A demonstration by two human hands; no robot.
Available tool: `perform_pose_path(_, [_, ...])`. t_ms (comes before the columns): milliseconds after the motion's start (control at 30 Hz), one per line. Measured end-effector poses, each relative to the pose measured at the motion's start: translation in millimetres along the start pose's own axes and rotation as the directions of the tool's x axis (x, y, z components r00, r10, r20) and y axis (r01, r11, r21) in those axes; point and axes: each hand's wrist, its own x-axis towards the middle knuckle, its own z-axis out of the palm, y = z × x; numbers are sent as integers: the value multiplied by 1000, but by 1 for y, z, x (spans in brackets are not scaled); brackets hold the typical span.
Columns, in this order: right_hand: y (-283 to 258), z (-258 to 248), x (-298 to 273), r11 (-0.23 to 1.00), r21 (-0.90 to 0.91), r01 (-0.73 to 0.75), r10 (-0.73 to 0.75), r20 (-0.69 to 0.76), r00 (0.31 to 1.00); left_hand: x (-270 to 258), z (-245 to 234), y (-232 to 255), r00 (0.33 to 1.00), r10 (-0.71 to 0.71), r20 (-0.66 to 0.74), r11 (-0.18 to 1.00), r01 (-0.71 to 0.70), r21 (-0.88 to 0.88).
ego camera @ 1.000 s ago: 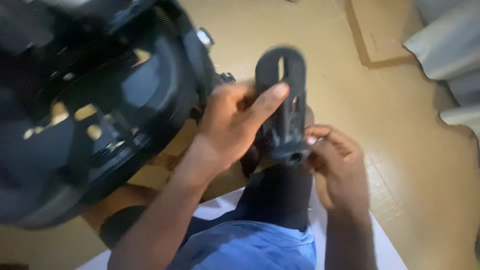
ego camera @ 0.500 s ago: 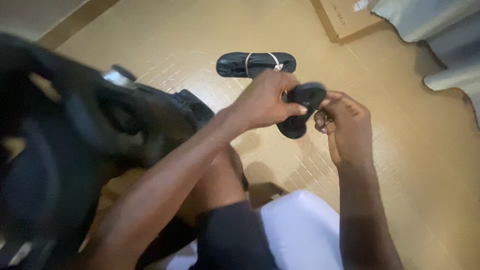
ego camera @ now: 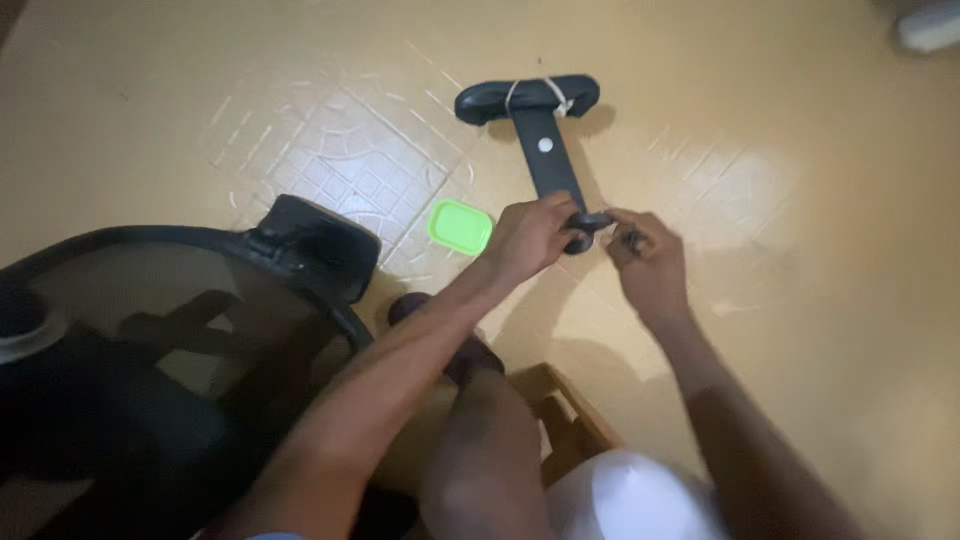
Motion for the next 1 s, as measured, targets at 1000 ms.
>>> perform_pose_path(1000, [84,136,70,851,267,-452,345,364,865,-67,95,-174,775,-618,-134,278,55,-959])
